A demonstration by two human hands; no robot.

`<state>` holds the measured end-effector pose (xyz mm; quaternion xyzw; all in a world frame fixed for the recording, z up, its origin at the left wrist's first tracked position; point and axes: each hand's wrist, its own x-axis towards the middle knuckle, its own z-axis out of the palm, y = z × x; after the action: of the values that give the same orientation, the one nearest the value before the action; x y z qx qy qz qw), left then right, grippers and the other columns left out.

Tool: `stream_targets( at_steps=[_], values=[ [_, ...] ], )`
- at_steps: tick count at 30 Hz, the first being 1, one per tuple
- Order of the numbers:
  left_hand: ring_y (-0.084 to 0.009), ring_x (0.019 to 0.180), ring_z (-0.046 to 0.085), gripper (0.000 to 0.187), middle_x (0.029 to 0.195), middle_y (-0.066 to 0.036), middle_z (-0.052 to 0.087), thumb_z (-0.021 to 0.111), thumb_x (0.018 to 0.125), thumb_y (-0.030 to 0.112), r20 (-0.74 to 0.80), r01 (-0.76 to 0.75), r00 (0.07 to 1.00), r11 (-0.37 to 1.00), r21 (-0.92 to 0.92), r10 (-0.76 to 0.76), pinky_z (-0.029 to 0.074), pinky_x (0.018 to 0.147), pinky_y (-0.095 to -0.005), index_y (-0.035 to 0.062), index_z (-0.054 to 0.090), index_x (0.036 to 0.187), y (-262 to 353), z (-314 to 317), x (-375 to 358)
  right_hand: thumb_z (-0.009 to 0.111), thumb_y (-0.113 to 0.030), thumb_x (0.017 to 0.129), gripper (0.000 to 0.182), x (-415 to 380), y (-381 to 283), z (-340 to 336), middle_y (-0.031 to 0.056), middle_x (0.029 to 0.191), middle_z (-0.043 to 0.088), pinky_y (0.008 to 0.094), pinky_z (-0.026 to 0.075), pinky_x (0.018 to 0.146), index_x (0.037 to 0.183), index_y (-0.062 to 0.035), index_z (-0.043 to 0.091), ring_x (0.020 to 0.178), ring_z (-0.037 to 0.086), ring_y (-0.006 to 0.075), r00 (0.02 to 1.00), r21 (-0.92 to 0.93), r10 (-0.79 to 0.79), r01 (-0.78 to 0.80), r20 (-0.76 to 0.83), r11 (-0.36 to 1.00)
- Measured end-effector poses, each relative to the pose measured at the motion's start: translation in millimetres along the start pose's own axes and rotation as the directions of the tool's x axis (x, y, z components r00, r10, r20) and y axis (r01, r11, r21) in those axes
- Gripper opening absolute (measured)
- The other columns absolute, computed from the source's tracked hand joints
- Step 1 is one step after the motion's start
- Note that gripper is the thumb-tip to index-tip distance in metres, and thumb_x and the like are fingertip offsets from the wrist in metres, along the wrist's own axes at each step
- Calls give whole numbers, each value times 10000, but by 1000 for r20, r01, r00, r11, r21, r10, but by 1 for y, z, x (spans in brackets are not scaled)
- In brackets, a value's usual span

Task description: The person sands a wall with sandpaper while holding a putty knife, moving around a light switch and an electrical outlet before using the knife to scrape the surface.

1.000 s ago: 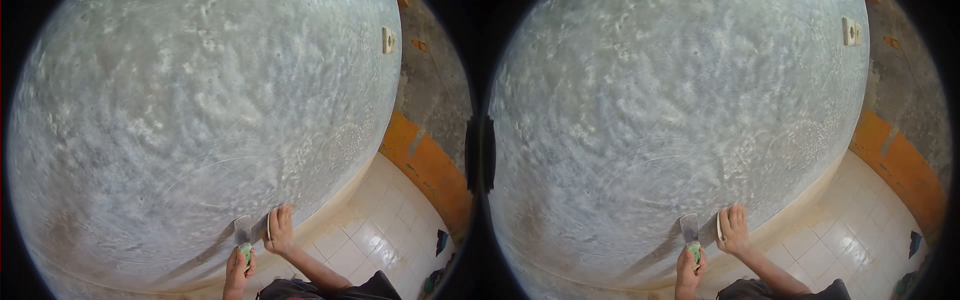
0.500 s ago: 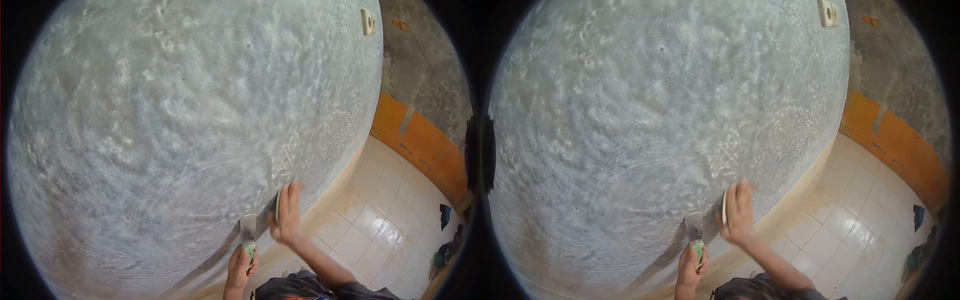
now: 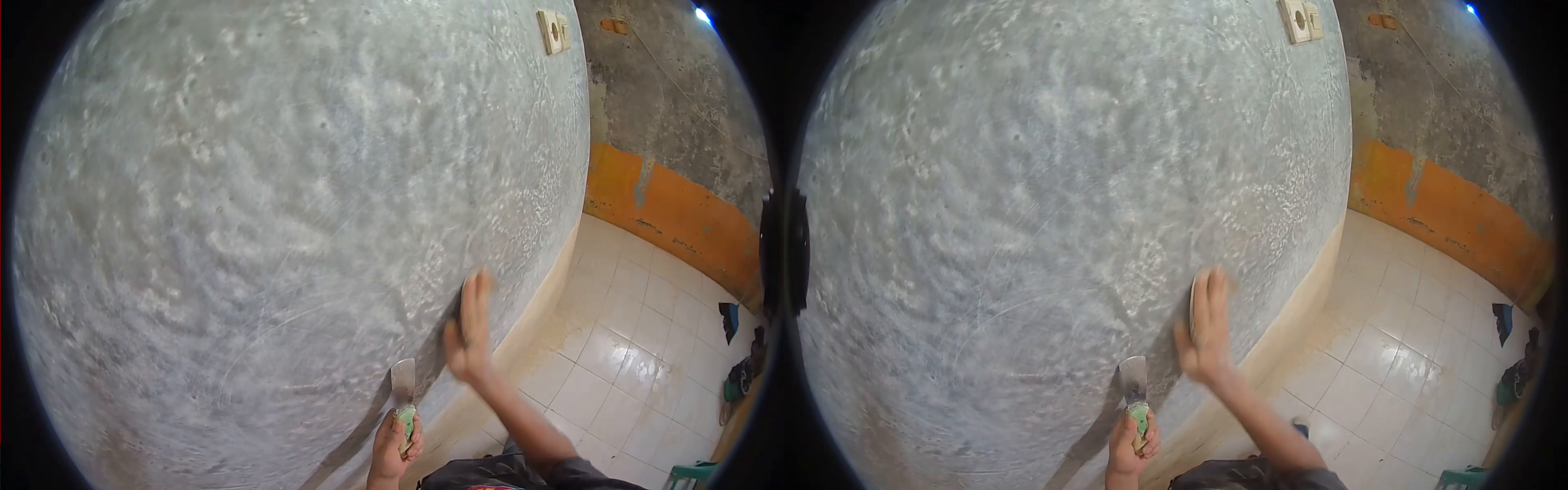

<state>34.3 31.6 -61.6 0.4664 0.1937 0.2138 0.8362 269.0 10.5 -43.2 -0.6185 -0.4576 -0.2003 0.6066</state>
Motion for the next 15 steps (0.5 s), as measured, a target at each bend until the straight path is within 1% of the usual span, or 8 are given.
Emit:
stream_targets(
  at_steps=[2,4,7,8,9,10,12,15],
  values=[
    [-71,497,387,419,736,-33,463,498,947,413,-1,-7,1000,1000,-11,7,297,419,-210,22,463,1093,-1,8,7,518,-37,846,679,36,5,-12,353,1475,112,571,111,1108,1425,101,191,1372,108,513,999,49,-7,9,-48,999],
    [-68,493,374,408,732,-29,455,495,952,406,-5,-17,1000,1000,-19,17,286,418,-209,24,463,1091,-4,16,17,525,-59,838,697,48,14,-9,347,1480,110,562,85,1115,1429,97,189,1379,105,499,995,-47,-66,63,-81,997],
    [-72,446,337,487,677,-9,422,536,906,487,-50,-53,997,998,15,54,249,393,-221,31,497,1074,-13,32,37,543,-144,824,749,-32,40,16,345,1483,100,595,88,1103,1422,115,174,1373,97,518,998,-47,-65,64,-11,997],
    [-69,448,332,507,667,-4,409,535,896,512,-55,-58,997,996,66,62,245,394,-218,36,497,1066,-17,36,44,544,-162,823,755,-67,47,24,349,1481,99,612,94,1096,1417,122,176,1368,97,530,998,-29,-19,21,52,999],
    [-66,450,326,527,658,1,396,535,886,537,-62,-59,996,991,121,67,240,396,-216,40,498,1059,-19,41,50,550,-167,817,760,-76,48,18,352,1480,99,614,99,1094,1417,119,181,1368,95,529,993,11,-30,29,118,1000],
    [-66,450,326,527,658,1,396,535,886,537,-67,-72,995,990,119,80,240,396,-216,40,498,1059,-21,47,58,557,-179,815,769,-72,62,16,351,1480,99,611,98,1095,1420,113,182,1369,94,528,992,-13,-58,60,109,998],
    [-64,450,318,539,643,10,376,526,876,561,-111,-21,993,994,106,33,239,398,-216,43,491,1022,-28,60,67,563,-207,816,781,-19,71,1,351,1481,98,607,91,1095,1426,101,185,1371,93,526,990,-70,-124,129,69,989],
    [-68,451,334,526,635,12,381,509,883,566,-163,-59,984,997,52,67,252,400,-222,49,485,980,-43,79,80,551,-257,830,782,113,69,-43,347,1484,96,602,68,1095,1433,85,190,1374,95,519,977,-128,-214,215,22,968]
  ],
)
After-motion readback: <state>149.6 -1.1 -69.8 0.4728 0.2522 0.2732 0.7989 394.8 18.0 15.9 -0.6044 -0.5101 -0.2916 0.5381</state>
